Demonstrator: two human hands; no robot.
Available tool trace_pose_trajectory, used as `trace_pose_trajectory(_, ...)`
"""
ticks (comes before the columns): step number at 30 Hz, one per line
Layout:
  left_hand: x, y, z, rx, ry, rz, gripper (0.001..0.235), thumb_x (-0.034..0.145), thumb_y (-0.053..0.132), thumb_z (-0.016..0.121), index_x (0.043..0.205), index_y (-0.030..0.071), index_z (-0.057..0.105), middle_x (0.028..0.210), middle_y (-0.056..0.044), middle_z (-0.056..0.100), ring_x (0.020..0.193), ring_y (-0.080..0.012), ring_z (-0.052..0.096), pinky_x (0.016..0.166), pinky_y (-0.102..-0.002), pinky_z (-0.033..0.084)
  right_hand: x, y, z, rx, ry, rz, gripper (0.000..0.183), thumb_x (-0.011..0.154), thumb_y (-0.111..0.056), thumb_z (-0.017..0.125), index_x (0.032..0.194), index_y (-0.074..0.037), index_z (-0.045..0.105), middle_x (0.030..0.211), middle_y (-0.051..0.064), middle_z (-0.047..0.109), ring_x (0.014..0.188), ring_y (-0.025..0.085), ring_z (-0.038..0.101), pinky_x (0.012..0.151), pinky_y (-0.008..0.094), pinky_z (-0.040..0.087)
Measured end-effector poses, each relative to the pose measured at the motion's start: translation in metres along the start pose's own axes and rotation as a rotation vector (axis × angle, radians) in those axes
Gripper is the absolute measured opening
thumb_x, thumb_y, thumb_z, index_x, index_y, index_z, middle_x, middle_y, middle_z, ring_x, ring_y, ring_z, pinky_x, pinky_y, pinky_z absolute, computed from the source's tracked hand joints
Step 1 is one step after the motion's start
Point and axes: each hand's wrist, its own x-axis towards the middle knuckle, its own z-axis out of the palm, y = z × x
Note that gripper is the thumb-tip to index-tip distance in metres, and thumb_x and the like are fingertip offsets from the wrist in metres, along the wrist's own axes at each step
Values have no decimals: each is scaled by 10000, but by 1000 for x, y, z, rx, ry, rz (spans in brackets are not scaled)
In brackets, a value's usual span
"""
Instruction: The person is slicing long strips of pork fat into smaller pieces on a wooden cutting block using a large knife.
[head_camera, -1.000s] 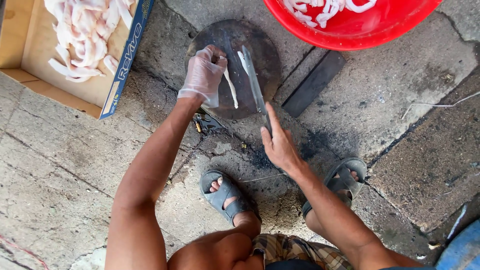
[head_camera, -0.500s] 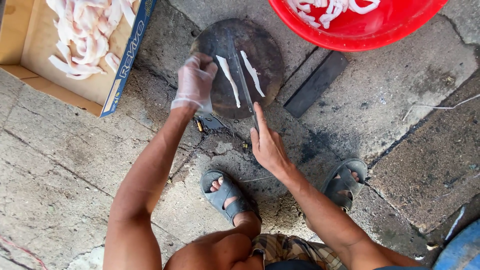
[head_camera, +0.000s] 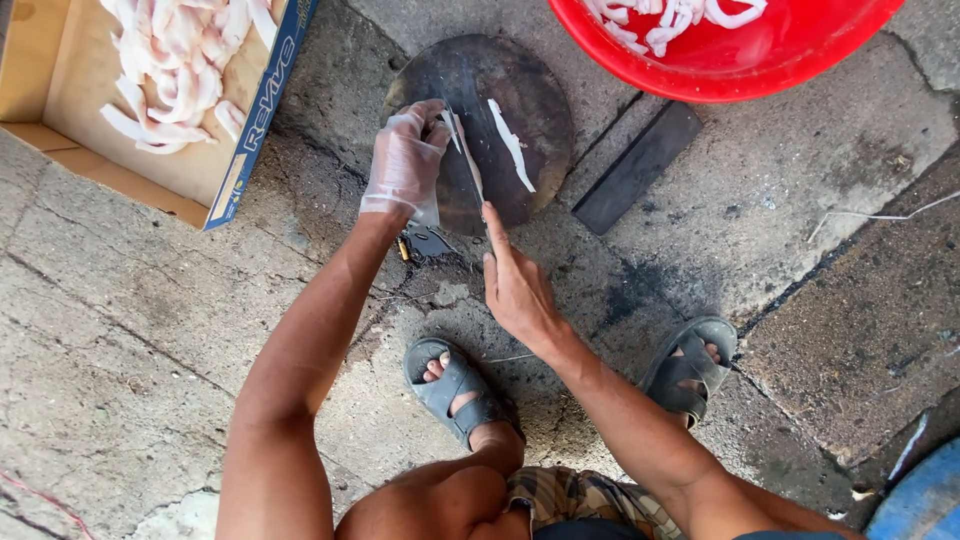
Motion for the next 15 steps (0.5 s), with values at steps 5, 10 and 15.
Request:
trace_pose_trajectory(5,8,-12,5,-13,-6,9,226,873,168,773,1099,180,758,958,-54,739,940,-263,742,811,-431,601,3,-5,4,-79,-4,16,678,1077,-97,412,1678,-244,136,1156,373,689,771,426,761,584,492,617)
trace_pose_trajectory(10,11,-17,5,12,-14,77,171,891,154,745,1059,159,769,925,-79,721,921,-306,724,806,-431,589,5,-6,7,-135,5,30,675,1091,-91,402,1684,-246,117,1035,337,723,697,373,756,566,445,622)
trace_pose_trajectory(15,13,5,-1,58,-100,5,218,934,182,707,1125,85,744,1082,-45,772,953,-159,728,841,-294,569,7,16,19,-236,50,-48,766,1105,-62,546,1684,-192,63,738,20,600,503,97,479,430,225,441)
